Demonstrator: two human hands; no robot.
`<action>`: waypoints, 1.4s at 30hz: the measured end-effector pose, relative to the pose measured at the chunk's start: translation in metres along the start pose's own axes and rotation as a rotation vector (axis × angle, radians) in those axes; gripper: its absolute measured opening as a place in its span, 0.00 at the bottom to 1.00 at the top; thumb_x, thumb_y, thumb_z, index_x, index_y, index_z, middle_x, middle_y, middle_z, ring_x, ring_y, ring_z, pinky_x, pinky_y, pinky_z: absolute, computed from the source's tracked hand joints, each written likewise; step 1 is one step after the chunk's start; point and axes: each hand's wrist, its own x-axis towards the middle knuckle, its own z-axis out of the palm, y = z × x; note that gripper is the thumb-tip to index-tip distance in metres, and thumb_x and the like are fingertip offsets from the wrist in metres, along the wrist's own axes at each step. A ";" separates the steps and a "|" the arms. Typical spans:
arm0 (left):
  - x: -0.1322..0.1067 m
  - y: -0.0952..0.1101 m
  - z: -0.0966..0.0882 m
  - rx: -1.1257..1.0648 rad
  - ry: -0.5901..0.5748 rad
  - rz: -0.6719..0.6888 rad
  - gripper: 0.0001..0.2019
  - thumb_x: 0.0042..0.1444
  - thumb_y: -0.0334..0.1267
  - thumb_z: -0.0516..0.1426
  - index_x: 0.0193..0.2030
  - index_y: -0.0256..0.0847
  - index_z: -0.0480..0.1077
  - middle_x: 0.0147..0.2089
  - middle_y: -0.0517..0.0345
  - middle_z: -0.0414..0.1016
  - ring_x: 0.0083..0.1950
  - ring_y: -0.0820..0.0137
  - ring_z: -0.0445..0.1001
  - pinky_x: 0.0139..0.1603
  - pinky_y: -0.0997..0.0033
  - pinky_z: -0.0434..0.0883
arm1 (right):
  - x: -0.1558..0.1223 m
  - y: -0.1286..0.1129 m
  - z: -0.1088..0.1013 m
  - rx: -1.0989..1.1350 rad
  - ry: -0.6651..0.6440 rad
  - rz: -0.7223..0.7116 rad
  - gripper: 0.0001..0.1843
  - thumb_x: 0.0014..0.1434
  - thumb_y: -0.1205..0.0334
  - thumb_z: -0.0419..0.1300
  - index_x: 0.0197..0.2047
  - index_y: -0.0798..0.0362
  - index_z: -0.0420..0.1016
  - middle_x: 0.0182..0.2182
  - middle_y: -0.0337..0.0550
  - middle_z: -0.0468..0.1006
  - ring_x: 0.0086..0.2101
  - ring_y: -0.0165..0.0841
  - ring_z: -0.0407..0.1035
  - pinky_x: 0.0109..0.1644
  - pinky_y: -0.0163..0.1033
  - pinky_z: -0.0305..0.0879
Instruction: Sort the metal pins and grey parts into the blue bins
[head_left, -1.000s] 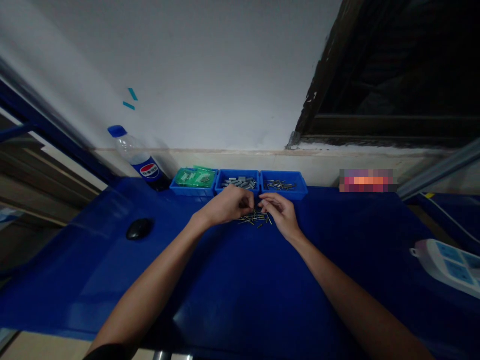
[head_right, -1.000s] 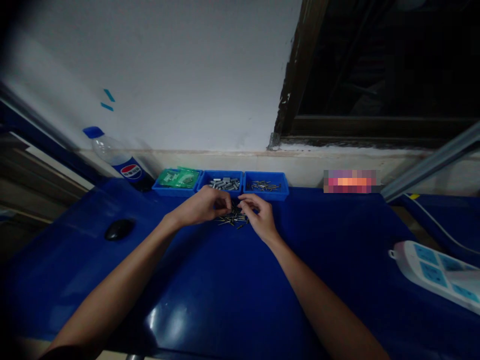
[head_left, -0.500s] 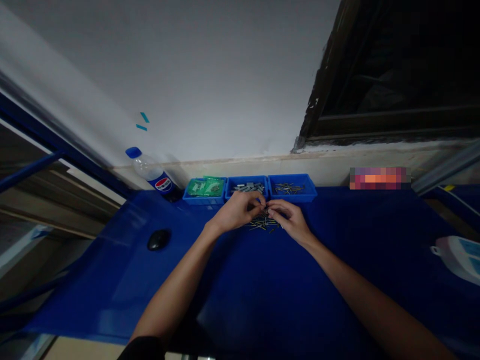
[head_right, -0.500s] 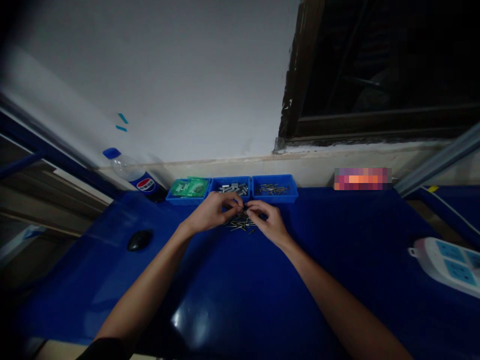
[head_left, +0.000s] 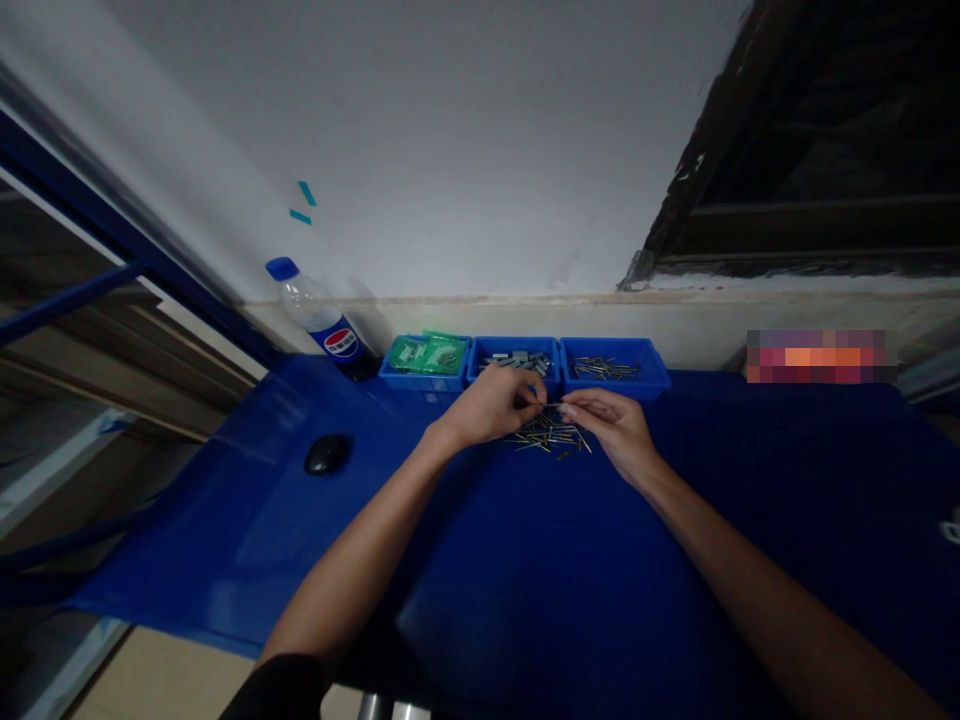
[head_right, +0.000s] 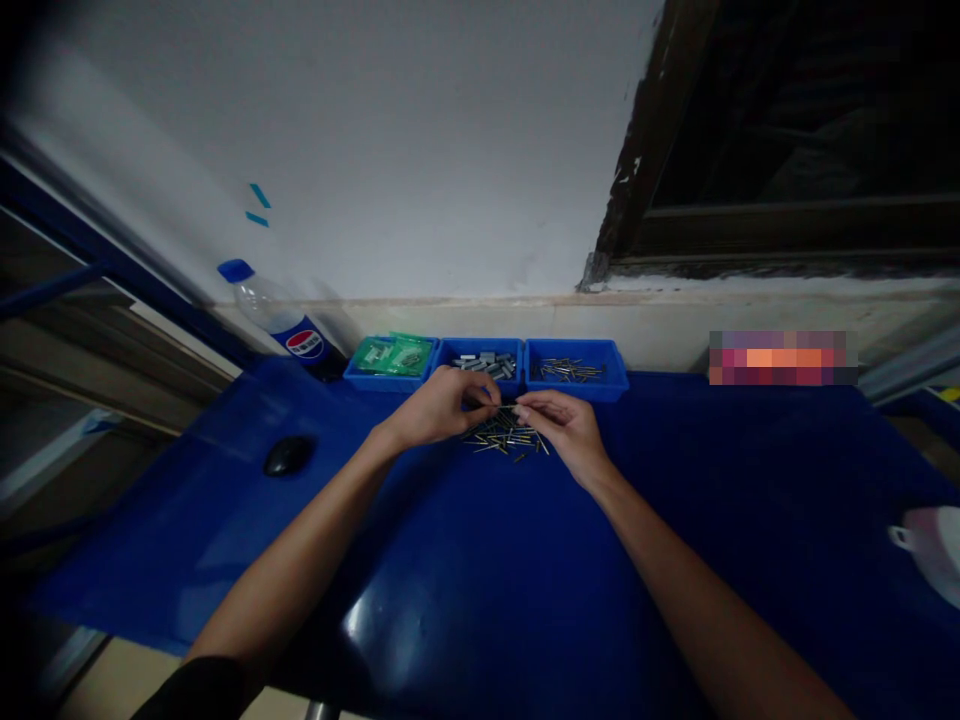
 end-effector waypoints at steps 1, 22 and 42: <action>0.000 0.000 0.001 0.000 -0.004 0.000 0.06 0.60 0.28 0.60 0.42 0.37 0.78 0.38 0.53 0.86 0.40 0.65 0.85 0.44 0.69 0.75 | 0.000 0.001 0.000 0.002 -0.002 0.003 0.15 0.49 0.51 0.79 0.38 0.49 0.88 0.31 0.44 0.87 0.32 0.37 0.81 0.40 0.43 0.78; -0.006 -0.013 -0.006 0.469 -0.139 -0.067 0.09 0.59 0.32 0.64 0.47 0.40 0.78 0.47 0.49 0.82 0.46 0.62 0.80 0.47 0.66 0.73 | 0.002 -0.008 -0.003 -0.133 0.210 -0.187 0.21 0.57 0.57 0.73 0.55 0.46 0.84 0.53 0.48 0.86 0.44 0.43 0.83 0.54 0.55 0.79; -0.008 -0.014 -0.003 0.497 -0.223 -0.167 0.08 0.58 0.28 0.61 0.42 0.41 0.78 0.45 0.50 0.83 0.43 0.62 0.80 0.41 0.68 0.71 | -0.001 -0.006 -0.003 -0.150 0.173 -0.170 0.13 0.58 0.57 0.72 0.47 0.48 0.85 0.46 0.47 0.87 0.38 0.40 0.81 0.47 0.49 0.78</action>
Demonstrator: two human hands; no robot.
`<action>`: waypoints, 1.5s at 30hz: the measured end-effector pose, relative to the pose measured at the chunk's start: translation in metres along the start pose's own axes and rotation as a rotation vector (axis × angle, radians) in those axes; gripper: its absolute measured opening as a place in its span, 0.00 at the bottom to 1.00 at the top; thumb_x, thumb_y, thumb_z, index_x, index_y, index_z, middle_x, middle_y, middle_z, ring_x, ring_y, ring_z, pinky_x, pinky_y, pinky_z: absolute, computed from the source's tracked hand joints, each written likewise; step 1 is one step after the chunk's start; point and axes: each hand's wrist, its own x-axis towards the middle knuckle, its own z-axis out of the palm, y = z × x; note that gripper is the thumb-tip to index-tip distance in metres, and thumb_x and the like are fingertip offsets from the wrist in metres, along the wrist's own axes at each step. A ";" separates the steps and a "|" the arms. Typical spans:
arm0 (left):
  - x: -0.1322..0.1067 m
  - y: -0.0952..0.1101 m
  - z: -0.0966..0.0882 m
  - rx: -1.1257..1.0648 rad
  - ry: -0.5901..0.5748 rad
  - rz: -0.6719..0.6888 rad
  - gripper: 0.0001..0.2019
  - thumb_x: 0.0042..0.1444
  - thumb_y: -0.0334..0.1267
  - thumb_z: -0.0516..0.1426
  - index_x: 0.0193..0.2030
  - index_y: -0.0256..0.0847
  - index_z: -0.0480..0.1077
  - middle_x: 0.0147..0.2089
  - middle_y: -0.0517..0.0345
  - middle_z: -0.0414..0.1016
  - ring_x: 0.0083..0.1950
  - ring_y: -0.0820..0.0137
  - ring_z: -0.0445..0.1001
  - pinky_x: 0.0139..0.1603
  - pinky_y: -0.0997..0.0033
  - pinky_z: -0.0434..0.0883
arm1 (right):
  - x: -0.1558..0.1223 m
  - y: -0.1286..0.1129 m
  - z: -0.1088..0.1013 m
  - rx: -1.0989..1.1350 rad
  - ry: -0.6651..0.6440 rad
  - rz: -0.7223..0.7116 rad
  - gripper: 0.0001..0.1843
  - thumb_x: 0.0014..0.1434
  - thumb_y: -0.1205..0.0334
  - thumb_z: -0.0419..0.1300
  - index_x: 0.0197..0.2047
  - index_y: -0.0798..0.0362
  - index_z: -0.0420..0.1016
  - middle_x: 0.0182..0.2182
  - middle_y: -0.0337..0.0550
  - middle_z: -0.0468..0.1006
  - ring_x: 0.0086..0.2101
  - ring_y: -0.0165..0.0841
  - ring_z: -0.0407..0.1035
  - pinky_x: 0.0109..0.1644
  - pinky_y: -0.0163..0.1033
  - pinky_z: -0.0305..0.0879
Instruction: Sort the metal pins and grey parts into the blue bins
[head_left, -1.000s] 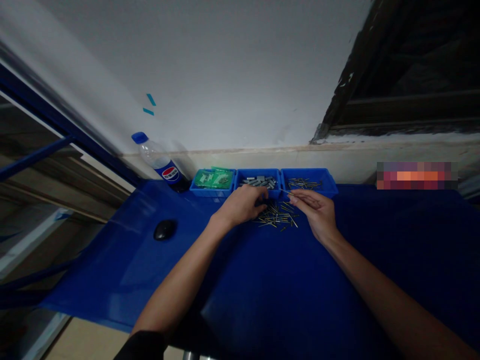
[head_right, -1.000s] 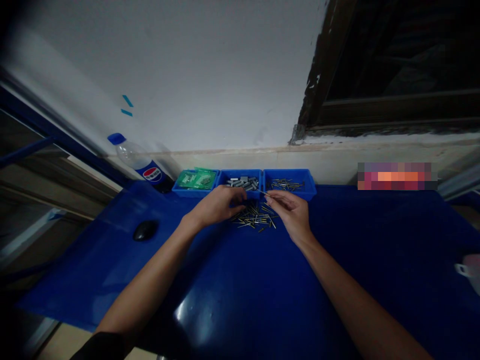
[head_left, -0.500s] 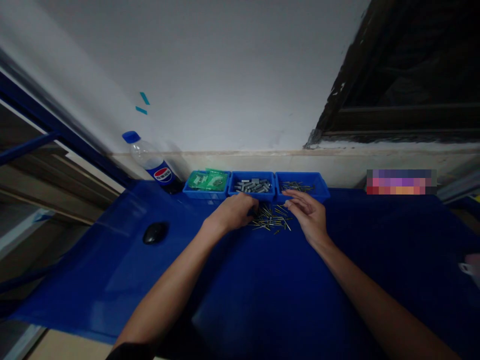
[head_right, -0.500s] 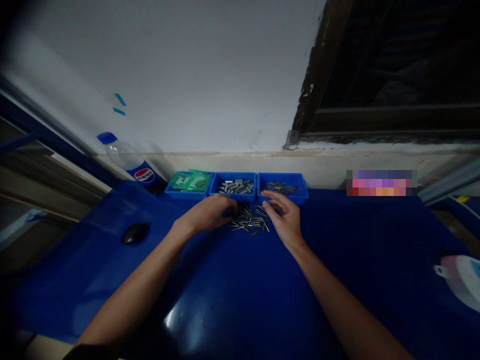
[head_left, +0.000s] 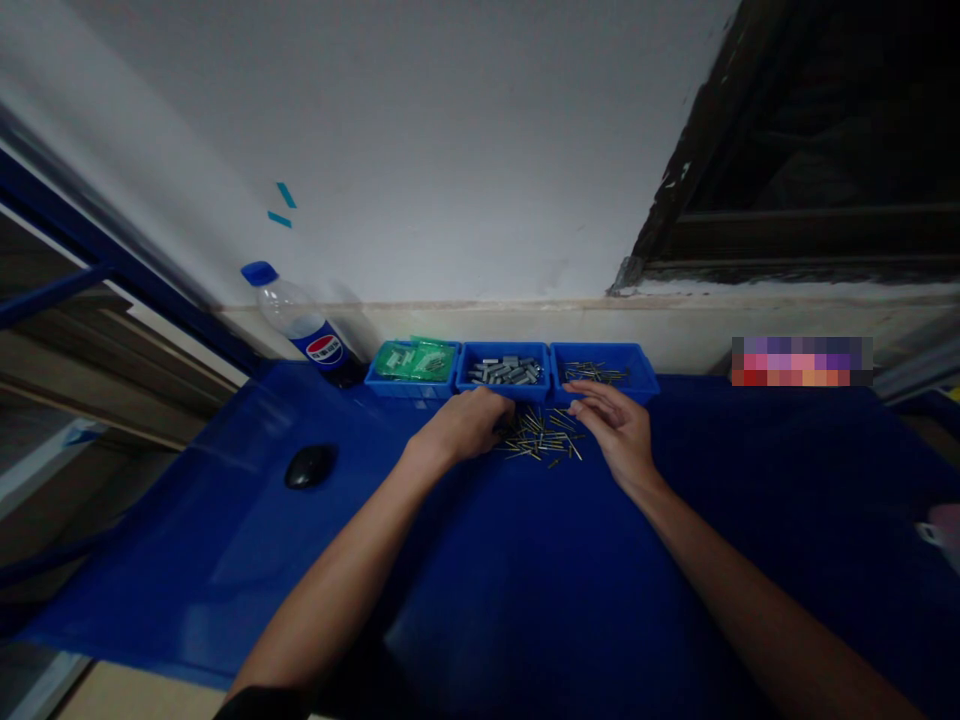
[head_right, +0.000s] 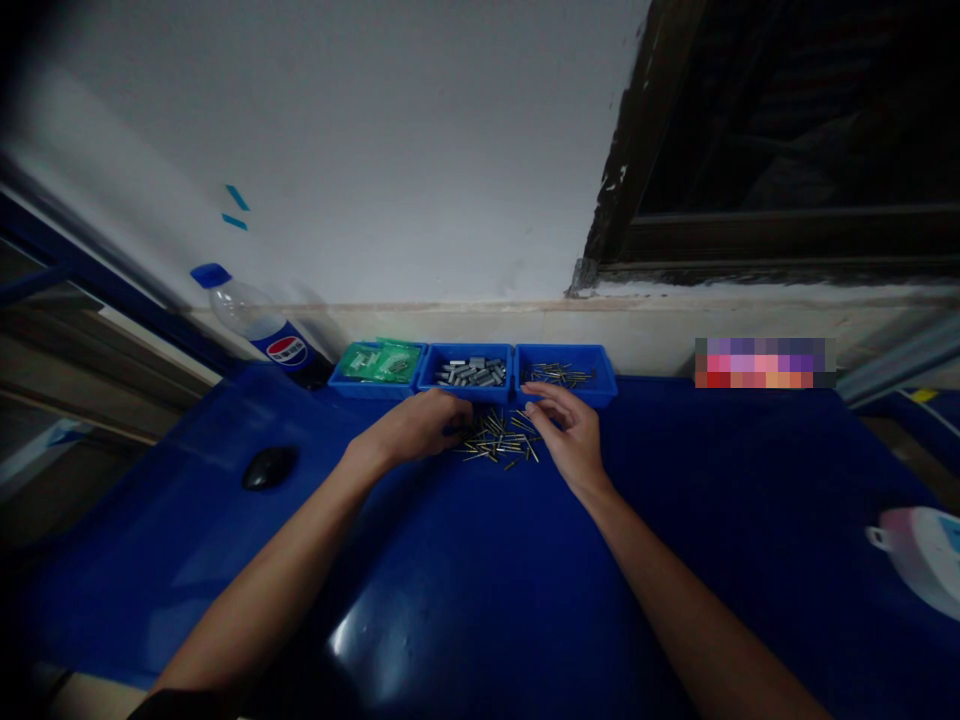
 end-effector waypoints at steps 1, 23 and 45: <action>0.000 0.001 0.000 0.003 -0.007 -0.003 0.08 0.58 0.27 0.61 0.42 0.41 0.78 0.44 0.50 0.83 0.43 0.62 0.80 0.40 0.68 0.70 | 0.000 0.000 0.000 0.003 0.003 0.002 0.13 0.58 0.57 0.72 0.47 0.48 0.85 0.45 0.47 0.87 0.38 0.40 0.81 0.47 0.48 0.77; -0.001 0.004 -0.001 0.060 0.057 -0.077 0.12 0.57 0.24 0.57 0.41 0.41 0.80 0.39 0.49 0.83 0.38 0.60 0.80 0.36 0.67 0.68 | 0.000 0.000 0.000 0.008 -0.007 0.017 0.13 0.57 0.56 0.72 0.46 0.48 0.85 0.45 0.46 0.88 0.38 0.39 0.80 0.47 0.48 0.75; 0.002 0.015 -0.016 -0.831 0.396 0.146 0.04 0.52 0.33 0.65 0.35 0.36 0.78 0.38 0.55 0.82 0.37 0.73 0.79 0.43 0.73 0.78 | -0.005 -0.009 0.008 0.078 -0.155 0.084 0.16 0.55 0.54 0.75 0.46 0.47 0.85 0.36 0.44 0.87 0.34 0.37 0.81 0.42 0.44 0.77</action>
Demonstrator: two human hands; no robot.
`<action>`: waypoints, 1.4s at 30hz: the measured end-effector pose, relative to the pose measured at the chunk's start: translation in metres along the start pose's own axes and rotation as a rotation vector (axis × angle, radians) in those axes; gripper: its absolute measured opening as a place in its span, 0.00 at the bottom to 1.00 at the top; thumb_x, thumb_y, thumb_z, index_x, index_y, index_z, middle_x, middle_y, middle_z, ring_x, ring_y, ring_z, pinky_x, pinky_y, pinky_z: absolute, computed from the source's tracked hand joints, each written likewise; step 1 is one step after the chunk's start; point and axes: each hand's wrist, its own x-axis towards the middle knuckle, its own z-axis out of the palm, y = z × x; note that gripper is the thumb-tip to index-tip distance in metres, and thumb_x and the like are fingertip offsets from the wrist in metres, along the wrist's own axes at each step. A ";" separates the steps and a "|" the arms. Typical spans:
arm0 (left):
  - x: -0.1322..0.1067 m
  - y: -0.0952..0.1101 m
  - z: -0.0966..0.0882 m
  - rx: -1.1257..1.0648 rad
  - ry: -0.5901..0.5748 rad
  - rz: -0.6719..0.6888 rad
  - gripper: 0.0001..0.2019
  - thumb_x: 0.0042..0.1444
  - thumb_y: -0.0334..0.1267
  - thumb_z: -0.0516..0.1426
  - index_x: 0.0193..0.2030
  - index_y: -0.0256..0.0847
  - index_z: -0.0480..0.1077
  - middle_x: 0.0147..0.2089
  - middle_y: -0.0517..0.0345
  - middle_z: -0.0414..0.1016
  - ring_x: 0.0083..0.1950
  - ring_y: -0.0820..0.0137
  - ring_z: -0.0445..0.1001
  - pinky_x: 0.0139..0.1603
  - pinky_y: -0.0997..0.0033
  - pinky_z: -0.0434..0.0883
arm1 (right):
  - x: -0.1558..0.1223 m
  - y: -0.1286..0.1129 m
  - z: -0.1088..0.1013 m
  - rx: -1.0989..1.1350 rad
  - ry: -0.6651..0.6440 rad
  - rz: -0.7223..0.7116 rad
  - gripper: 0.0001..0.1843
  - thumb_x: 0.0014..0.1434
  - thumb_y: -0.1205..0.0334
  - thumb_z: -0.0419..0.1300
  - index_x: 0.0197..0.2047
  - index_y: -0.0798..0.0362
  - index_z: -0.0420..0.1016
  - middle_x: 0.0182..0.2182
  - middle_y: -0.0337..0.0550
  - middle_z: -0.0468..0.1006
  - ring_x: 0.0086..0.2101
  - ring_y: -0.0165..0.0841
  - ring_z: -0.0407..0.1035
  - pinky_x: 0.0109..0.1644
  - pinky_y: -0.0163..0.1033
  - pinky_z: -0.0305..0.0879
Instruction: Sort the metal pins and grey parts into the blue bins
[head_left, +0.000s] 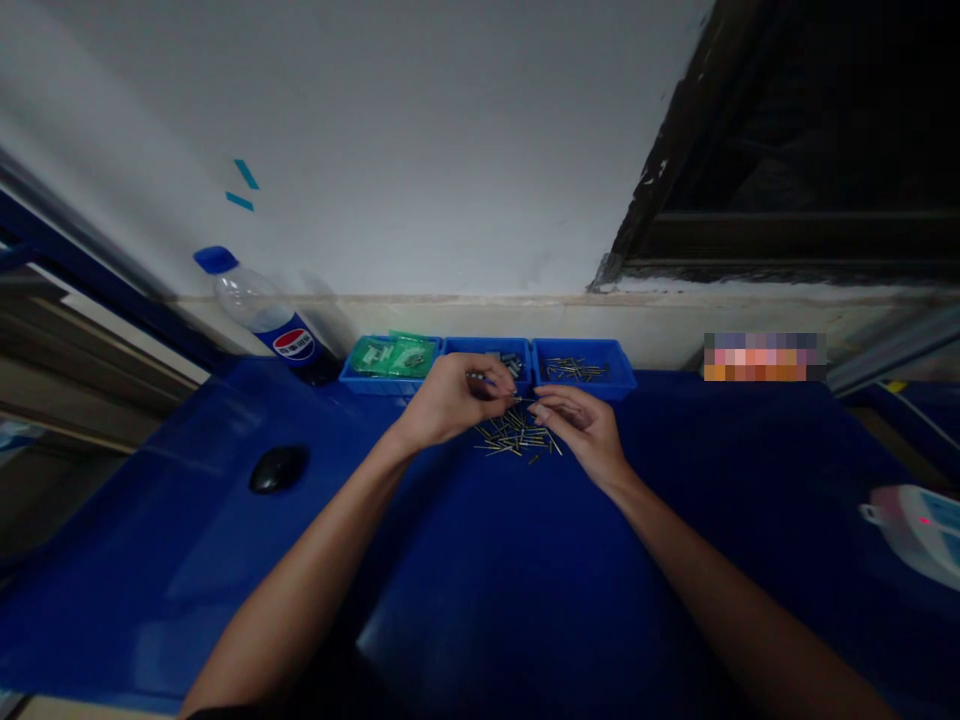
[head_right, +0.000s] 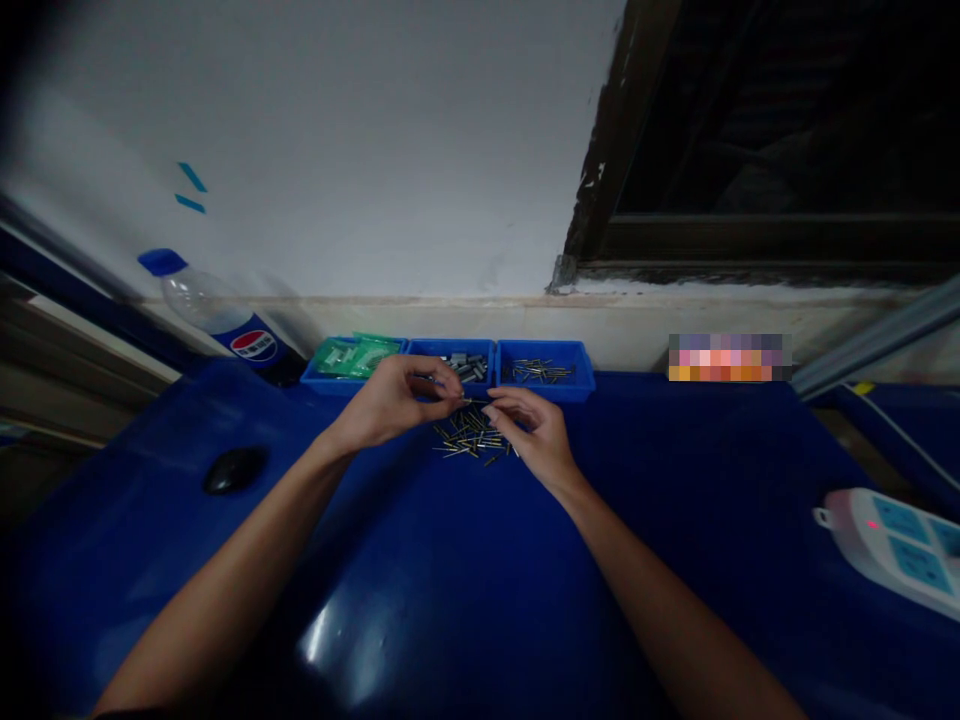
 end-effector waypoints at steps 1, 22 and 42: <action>0.000 0.000 0.000 -0.008 -0.001 0.001 0.04 0.52 0.32 0.65 0.35 0.36 0.78 0.38 0.55 0.82 0.37 0.73 0.79 0.43 0.73 0.78 | 0.000 -0.001 0.000 0.020 -0.006 0.013 0.15 0.54 0.54 0.76 0.44 0.47 0.86 0.35 0.43 0.87 0.34 0.37 0.81 0.42 0.44 0.77; -0.005 -0.021 0.021 0.605 -0.438 0.066 0.11 0.55 0.29 0.66 0.46 0.40 0.80 0.44 0.53 0.84 0.45 0.64 0.81 0.47 0.69 0.73 | 0.014 -0.002 -0.016 -0.035 0.255 -0.123 0.16 0.57 0.55 0.73 0.49 0.47 0.85 0.46 0.47 0.88 0.40 0.40 0.83 0.51 0.51 0.81; -0.006 -0.023 0.021 0.672 -0.326 -0.020 0.18 0.50 0.19 0.58 0.45 0.40 0.79 0.41 0.52 0.83 0.41 0.64 0.81 0.38 0.71 0.69 | 0.006 0.001 -0.021 -0.146 0.126 -0.126 0.12 0.61 0.51 0.70 0.43 0.48 0.85 0.37 0.44 0.87 0.29 0.34 0.78 0.37 0.43 0.77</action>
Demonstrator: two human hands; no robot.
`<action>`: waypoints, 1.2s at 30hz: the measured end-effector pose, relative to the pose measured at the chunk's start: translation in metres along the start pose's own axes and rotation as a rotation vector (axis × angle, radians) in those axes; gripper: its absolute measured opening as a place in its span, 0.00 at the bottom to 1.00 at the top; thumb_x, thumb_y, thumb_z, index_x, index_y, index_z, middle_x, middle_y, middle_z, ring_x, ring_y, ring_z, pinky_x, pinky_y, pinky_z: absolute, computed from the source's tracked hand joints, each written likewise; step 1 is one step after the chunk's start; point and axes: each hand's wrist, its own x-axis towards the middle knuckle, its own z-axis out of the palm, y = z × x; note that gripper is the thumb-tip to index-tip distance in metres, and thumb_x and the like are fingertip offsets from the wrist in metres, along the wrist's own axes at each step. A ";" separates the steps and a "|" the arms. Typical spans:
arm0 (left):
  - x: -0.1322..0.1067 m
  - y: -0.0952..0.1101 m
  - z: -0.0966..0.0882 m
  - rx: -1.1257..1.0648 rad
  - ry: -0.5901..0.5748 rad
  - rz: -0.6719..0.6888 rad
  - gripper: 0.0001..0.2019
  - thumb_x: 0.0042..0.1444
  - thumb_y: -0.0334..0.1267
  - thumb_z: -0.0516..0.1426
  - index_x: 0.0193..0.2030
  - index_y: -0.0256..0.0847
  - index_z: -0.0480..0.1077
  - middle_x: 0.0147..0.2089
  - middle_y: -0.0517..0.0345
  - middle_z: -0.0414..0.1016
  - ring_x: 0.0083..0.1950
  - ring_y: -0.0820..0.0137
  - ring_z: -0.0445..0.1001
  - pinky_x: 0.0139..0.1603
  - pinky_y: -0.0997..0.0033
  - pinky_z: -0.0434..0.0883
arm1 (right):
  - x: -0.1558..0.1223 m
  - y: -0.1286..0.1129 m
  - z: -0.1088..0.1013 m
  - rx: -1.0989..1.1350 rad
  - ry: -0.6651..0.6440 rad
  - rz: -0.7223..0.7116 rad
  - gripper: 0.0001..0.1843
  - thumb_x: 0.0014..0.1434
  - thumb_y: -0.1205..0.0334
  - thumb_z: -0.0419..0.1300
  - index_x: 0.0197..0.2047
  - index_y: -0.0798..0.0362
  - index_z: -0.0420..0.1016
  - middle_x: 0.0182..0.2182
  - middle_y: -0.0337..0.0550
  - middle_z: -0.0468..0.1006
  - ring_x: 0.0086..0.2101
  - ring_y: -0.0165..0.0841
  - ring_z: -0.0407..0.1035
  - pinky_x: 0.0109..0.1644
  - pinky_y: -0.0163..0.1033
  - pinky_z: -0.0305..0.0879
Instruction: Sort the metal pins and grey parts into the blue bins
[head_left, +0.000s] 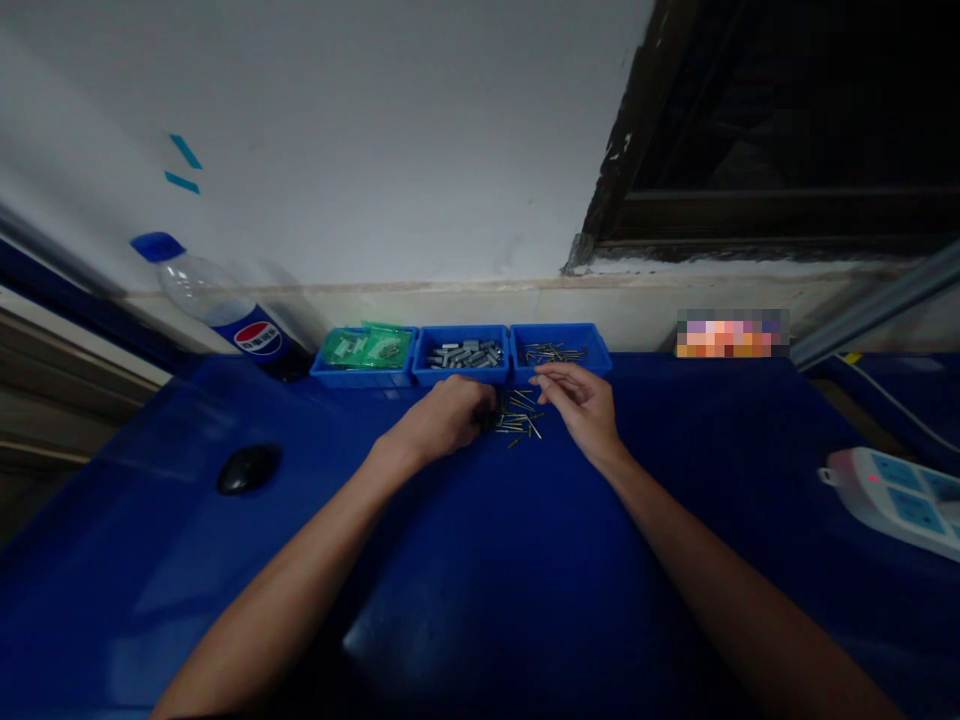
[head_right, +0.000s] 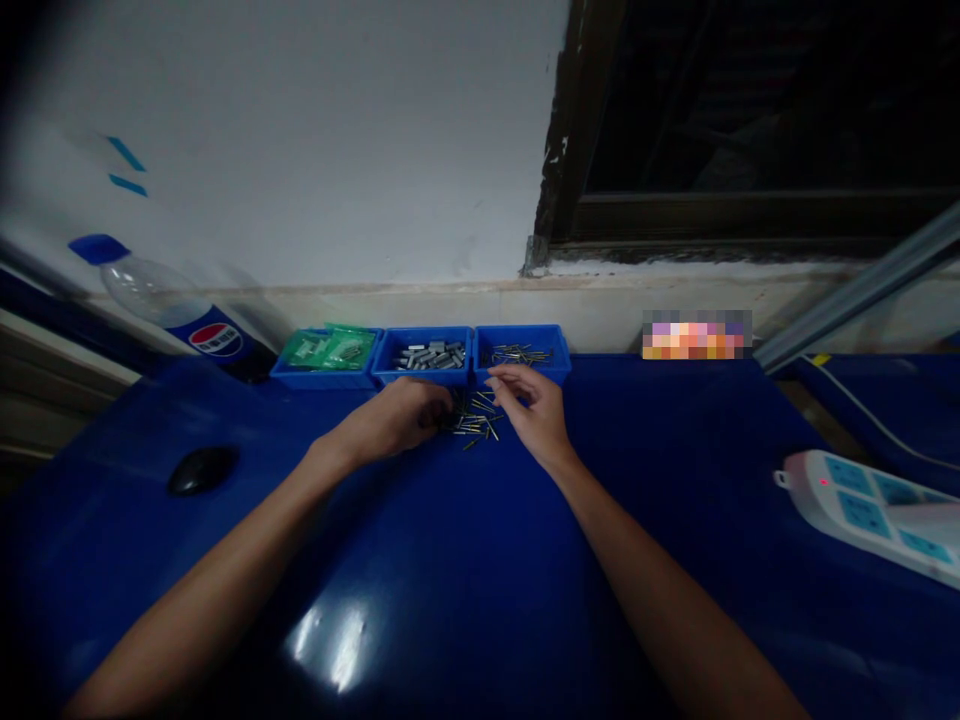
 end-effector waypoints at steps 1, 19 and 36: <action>0.000 0.000 -0.002 -0.015 0.008 -0.003 0.19 0.51 0.19 0.58 0.46 0.39 0.79 0.41 0.52 0.84 0.41 0.64 0.81 0.38 0.71 0.70 | -0.002 0.001 0.000 -0.004 0.004 0.004 0.12 0.61 0.51 0.70 0.43 0.49 0.84 0.36 0.44 0.87 0.29 0.34 0.78 0.37 0.43 0.77; 0.004 -0.006 -0.011 -0.246 0.203 -0.014 0.13 0.57 0.25 0.60 0.46 0.36 0.82 0.40 0.52 0.86 0.39 0.67 0.83 0.44 0.69 0.77 | -0.008 0.006 0.001 -0.007 -0.050 0.029 0.12 0.62 0.51 0.69 0.45 0.48 0.83 0.38 0.45 0.87 0.33 0.37 0.80 0.41 0.45 0.77; 0.013 -0.002 -0.001 -0.767 0.243 -0.068 0.09 0.54 0.35 0.67 0.41 0.34 0.79 0.42 0.49 0.84 0.42 0.68 0.83 0.49 0.66 0.81 | -0.003 0.011 0.003 0.098 -0.154 0.051 0.12 0.55 0.54 0.76 0.42 0.46 0.86 0.37 0.42 0.87 0.37 0.36 0.82 0.46 0.44 0.78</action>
